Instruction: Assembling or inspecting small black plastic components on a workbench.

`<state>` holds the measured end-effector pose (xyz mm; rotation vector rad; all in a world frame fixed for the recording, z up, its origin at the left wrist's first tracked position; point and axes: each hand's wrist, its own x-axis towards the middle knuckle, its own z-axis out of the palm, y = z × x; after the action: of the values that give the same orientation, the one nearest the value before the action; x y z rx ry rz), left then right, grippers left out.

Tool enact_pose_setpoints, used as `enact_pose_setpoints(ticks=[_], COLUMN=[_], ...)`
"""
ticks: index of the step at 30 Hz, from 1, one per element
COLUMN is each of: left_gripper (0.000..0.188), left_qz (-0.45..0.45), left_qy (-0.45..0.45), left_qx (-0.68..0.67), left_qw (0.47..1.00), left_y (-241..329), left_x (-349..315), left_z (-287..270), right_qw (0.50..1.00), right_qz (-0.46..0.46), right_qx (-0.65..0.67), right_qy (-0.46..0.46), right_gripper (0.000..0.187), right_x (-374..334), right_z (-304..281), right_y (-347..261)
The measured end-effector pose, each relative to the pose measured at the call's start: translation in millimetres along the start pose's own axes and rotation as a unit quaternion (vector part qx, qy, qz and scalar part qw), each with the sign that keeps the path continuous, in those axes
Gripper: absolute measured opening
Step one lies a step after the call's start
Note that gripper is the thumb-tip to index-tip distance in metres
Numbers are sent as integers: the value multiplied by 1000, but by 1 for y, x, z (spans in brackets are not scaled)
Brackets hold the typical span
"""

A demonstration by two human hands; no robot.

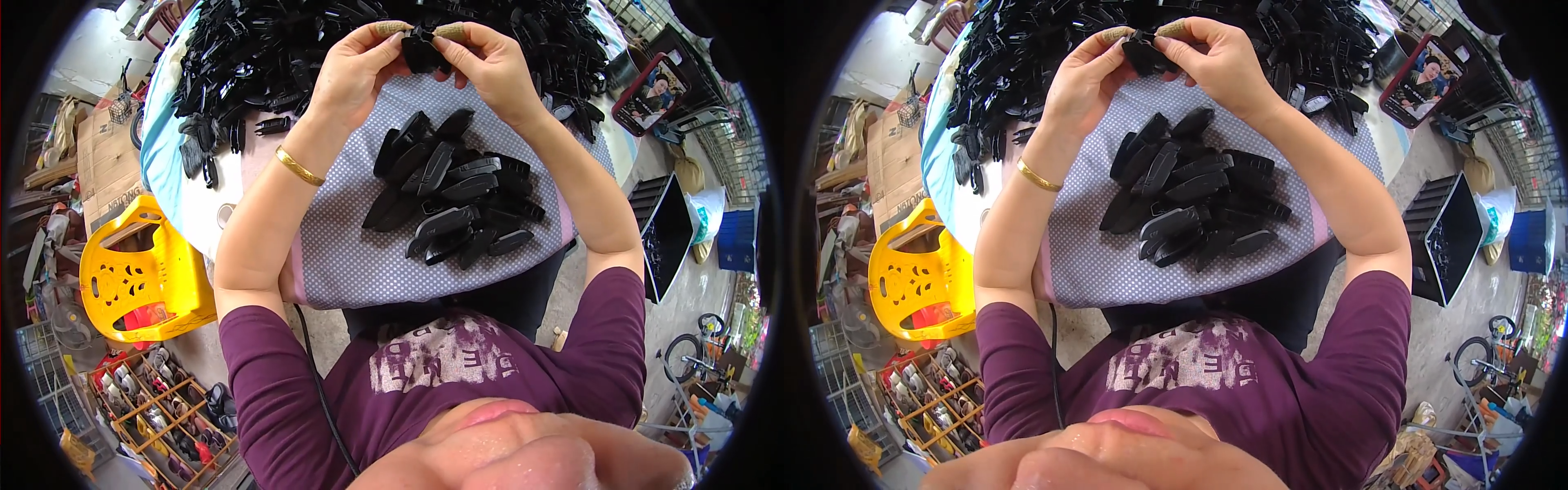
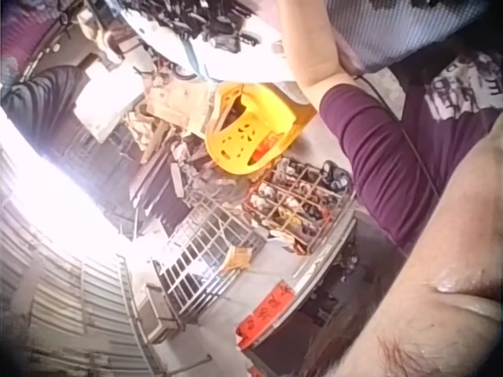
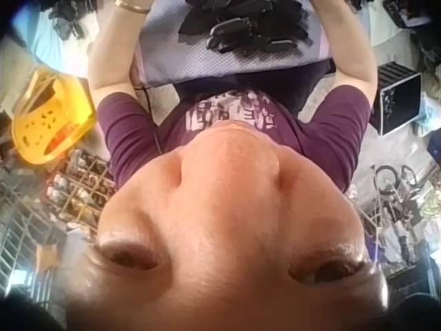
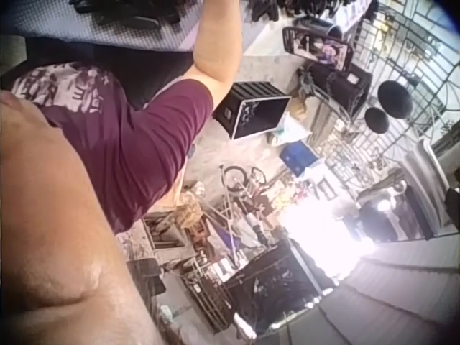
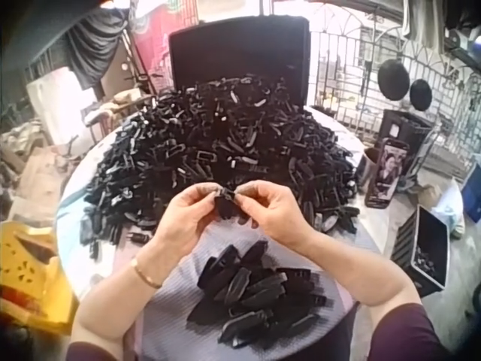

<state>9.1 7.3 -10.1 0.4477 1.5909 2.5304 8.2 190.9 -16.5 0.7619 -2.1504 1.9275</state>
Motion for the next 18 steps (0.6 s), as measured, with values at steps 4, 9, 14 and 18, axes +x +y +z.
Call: enact_pose_setpoints(ticks=[4, 9, 14, 18], left_gripper=[19, 20, 21, 25], left_qz=[-21, -34, 5, 61], left_qy=[48, 31, 15, 8], left_qx=[32, -48, -101, 25], left_qw=[998, 998, 995, 998], left_y=[-3, -2, -4, 1], left_x=[-1, -5, -9, -9], left_z=[1, 9, 22, 18], right_qw=[997, 982, 925, 969], right_qz=[-40, -117, -255, -122], right_qx=[-54, -135, -268, -202], right_qy=[49, 67, 89, 75], right_gripper=[15, 10, 11, 19], right_x=[-6, -5, -2, -7], right_z=[10, 10, 8, 15], right_y=[-8, 5, 2, -6])
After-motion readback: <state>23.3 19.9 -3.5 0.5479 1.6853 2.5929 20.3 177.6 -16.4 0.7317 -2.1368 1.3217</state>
